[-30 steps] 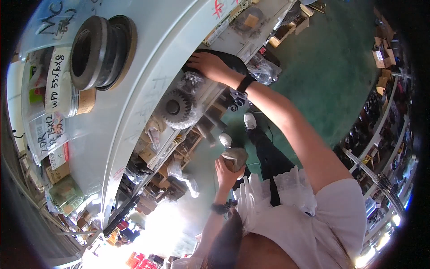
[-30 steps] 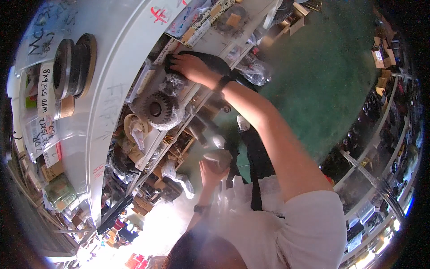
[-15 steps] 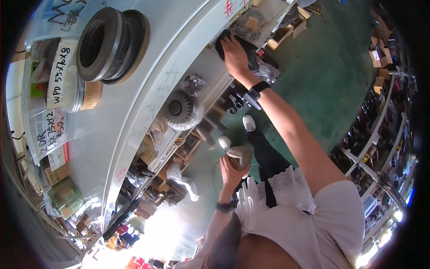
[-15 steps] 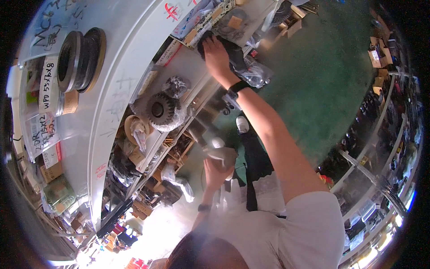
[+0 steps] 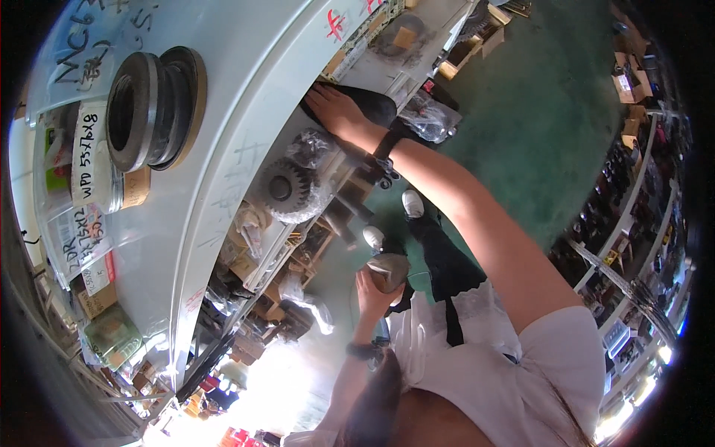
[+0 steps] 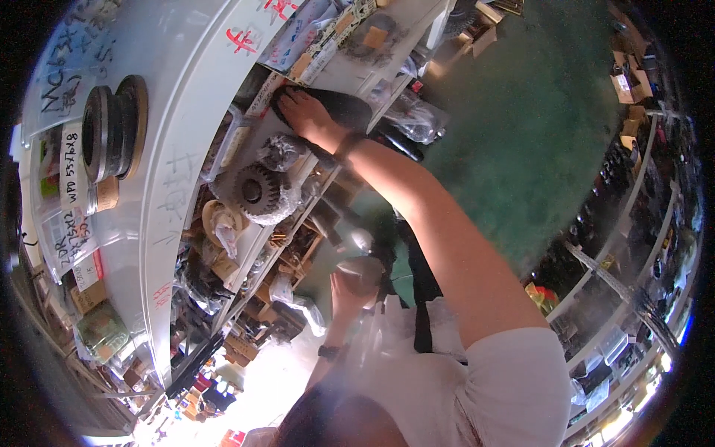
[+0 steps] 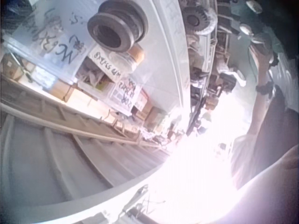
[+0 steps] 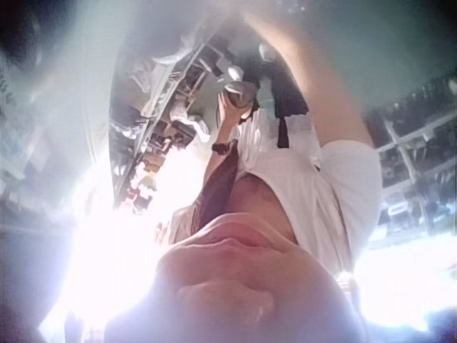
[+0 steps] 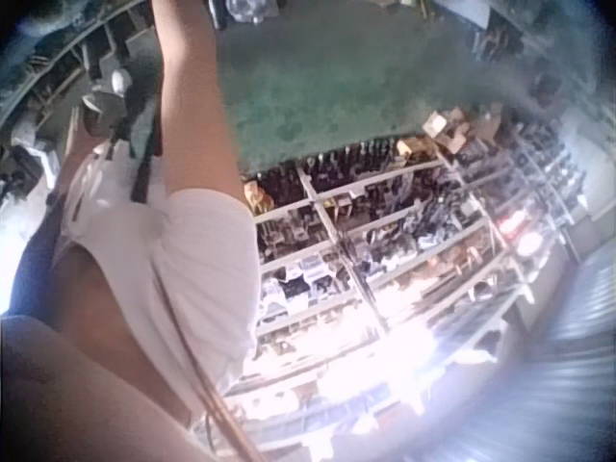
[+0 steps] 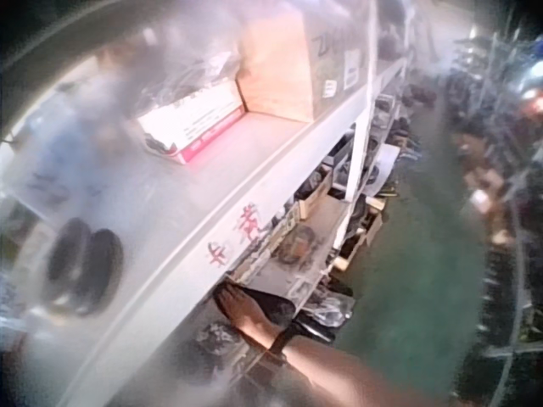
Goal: The person wipes a dark plastic component with a black cloth, then removes a metal gear from a container and places it onto a shelf.
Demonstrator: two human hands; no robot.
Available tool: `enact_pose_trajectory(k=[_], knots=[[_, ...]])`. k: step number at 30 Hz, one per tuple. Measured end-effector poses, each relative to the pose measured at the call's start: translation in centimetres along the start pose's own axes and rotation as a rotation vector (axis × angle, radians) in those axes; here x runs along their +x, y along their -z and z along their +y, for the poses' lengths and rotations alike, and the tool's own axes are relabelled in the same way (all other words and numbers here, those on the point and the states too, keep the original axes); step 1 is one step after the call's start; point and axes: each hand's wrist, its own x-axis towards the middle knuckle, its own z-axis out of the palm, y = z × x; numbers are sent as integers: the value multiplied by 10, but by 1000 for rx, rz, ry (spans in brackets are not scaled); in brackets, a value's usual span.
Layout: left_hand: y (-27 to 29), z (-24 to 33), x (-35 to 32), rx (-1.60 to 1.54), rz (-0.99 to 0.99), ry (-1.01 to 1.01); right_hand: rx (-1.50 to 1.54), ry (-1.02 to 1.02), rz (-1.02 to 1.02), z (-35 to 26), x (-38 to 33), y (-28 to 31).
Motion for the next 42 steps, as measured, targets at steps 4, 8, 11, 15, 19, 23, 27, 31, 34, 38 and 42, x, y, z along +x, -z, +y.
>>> enact_pose_trajectory(k=[4,8,11,15,19,23,27,31,34,38,42], knots=[[5,3,1,-21,-55,114,87,-200,-40,0,1,-1],[-7,-9,-4,-67,-35,118,-127,-163,-18,-9,-26,13],[-23,-22,-14,-18,4,90,35,-155,-105,-15,-45,27],[-7,5,-8,-157,-89,175,23,-91,-51,-2,-30,17],[-4,14,-14,-73,-68,143,97,-200,6,-9,3,-5],[-6,5,-15,-84,-72,138,176,-177,-80,-3,-5,10],[-11,-3,-16,-22,24,92,286,-100,-109,4,-41,35],[-9,-12,-12,-53,-42,84,234,-267,-177,22,-50,47],[-9,-16,-8,0,-35,87,97,-441,-83,50,-47,49],[1,2,-1,-52,-1,36,-59,-471,24,44,-34,38],[-1,0,-1,-65,-28,139,194,-380,5,21,-39,37]])
